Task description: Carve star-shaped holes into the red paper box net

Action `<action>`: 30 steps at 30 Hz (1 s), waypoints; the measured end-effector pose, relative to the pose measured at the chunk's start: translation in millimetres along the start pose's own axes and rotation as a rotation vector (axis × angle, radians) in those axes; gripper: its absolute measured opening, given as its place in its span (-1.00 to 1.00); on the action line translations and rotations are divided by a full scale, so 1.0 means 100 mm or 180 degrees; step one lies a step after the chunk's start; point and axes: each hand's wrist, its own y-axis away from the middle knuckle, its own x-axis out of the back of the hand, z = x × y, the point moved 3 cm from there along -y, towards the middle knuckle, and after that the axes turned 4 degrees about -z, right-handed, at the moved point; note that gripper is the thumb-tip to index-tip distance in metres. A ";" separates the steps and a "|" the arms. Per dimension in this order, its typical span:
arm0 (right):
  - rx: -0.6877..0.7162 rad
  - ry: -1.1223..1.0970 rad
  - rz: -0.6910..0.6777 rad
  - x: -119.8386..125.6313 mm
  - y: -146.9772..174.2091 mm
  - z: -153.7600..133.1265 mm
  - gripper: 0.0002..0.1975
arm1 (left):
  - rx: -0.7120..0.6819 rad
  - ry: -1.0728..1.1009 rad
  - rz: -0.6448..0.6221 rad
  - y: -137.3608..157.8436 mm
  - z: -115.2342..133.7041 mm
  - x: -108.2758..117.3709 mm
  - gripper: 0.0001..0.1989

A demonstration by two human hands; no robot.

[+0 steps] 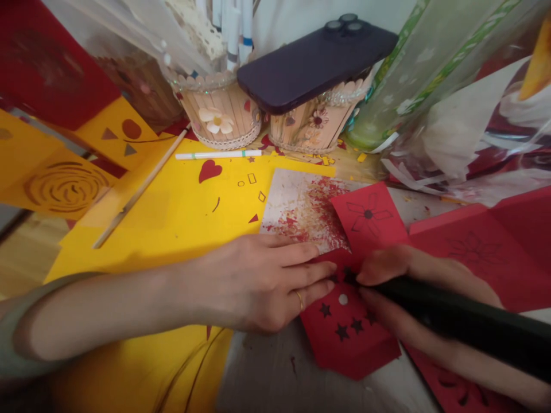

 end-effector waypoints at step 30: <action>0.0158 -0.0015 -0.0146 -0.04 -0.01 0.03 -0.78 | 0.0073 0.0013 0.0118 -0.04 0.01 0.03 -0.66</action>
